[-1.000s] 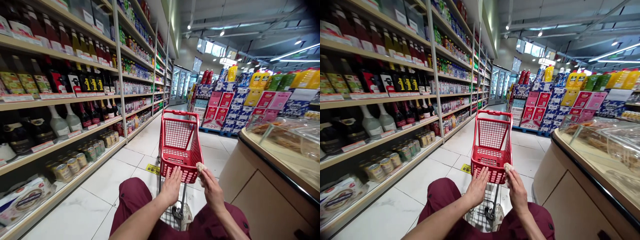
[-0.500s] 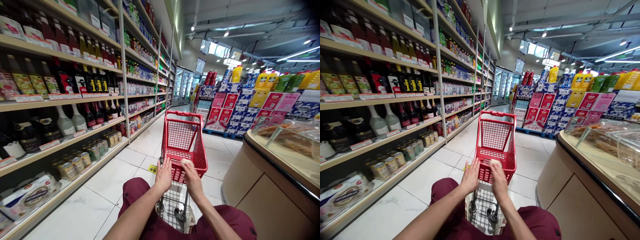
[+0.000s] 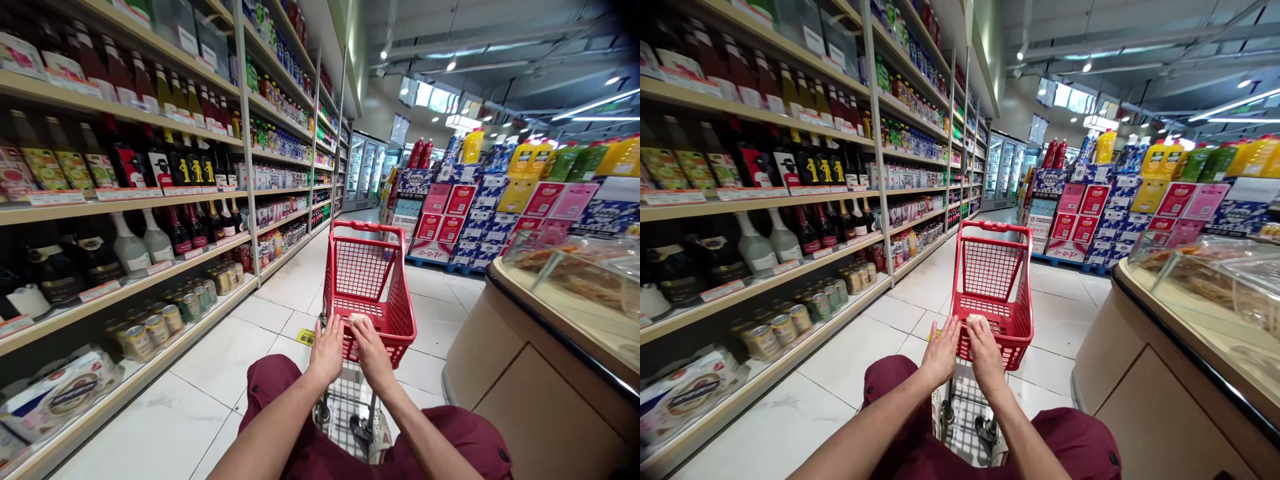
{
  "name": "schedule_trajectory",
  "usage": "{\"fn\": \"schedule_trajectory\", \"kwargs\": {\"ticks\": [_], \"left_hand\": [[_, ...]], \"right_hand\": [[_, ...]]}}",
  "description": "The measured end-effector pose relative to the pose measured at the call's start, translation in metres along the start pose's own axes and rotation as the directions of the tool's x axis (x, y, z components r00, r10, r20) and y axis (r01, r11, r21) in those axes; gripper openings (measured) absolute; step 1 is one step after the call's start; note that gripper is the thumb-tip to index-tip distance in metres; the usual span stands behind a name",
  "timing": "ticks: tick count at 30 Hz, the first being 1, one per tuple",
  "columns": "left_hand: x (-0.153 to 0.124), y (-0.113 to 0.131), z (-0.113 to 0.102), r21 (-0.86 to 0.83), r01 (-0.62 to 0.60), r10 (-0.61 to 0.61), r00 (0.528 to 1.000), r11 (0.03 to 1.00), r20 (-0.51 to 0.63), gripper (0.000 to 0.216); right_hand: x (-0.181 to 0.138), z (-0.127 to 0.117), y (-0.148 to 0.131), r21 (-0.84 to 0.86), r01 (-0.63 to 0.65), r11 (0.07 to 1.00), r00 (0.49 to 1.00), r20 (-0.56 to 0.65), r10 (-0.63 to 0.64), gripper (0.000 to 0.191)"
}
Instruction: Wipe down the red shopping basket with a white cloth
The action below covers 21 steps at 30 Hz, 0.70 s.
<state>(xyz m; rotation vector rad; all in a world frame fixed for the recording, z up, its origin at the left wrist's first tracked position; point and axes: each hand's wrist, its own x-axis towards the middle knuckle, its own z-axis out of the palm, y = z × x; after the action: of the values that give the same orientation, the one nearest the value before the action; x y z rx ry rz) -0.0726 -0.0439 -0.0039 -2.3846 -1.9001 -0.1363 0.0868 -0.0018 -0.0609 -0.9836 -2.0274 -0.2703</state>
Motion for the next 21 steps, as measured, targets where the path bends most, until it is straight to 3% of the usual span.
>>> {"fn": "schedule_trajectory", "kwargs": {"ticks": [2, 5, 7, 12, 14, 18, 21], "left_hand": [[-0.001, -0.002, -0.001, 0.001, -0.009, 0.009, 1.0, 1.0, 0.004, 0.064], [-0.001, -0.002, -0.001, -0.013, -0.005, 0.005, 1.0, 1.0, 0.014, 0.067], [-0.001, -0.001, -0.002, -0.02, 0.004, -0.003, 1.0, 1.0, 0.023, 0.07], [-0.002, -0.003, -0.003, -0.008, -0.031, 0.031, 0.999, 0.999, 0.021, 0.069], [-0.001, -0.003, -0.004, -0.011, -0.031, 0.031, 0.999, 0.999, 0.015, 0.066], [0.002, 0.002, -0.005, -0.013, -0.023, 0.023, 1.0, 1.0, -0.01, 0.065], [0.006, 0.003, -0.005, 0.018, -0.07, 0.071, 0.997, 0.997, -0.013, 0.064]], "right_hand": [[-0.007, -0.012, 0.015, -0.027, -0.004, 1.0, 1.0, 0.011, 0.005, 0.055], [-0.021, -0.033, 0.04, -0.107, -0.145, 0.984, 0.989, -0.051, 0.14, 0.06], [-0.021, -0.029, 0.037, -0.116, -0.203, 0.972, 0.978, -0.08, 0.194, 0.064], [-0.002, 0.006, 0.004, -0.037, -0.003, 0.999, 1.0, 0.013, 0.003, 0.061], [-0.005, -0.001, 0.014, -0.082, -0.02, 0.996, 1.0, 0.008, 0.021, 0.059], [-0.014, -0.017, 0.034, -0.174, -0.17, 0.97, 0.984, -0.084, 0.158, 0.064], [-0.008, -0.007, 0.019, -0.126, -0.092, 0.988, 0.995, -0.056, 0.085, 0.068]]}}
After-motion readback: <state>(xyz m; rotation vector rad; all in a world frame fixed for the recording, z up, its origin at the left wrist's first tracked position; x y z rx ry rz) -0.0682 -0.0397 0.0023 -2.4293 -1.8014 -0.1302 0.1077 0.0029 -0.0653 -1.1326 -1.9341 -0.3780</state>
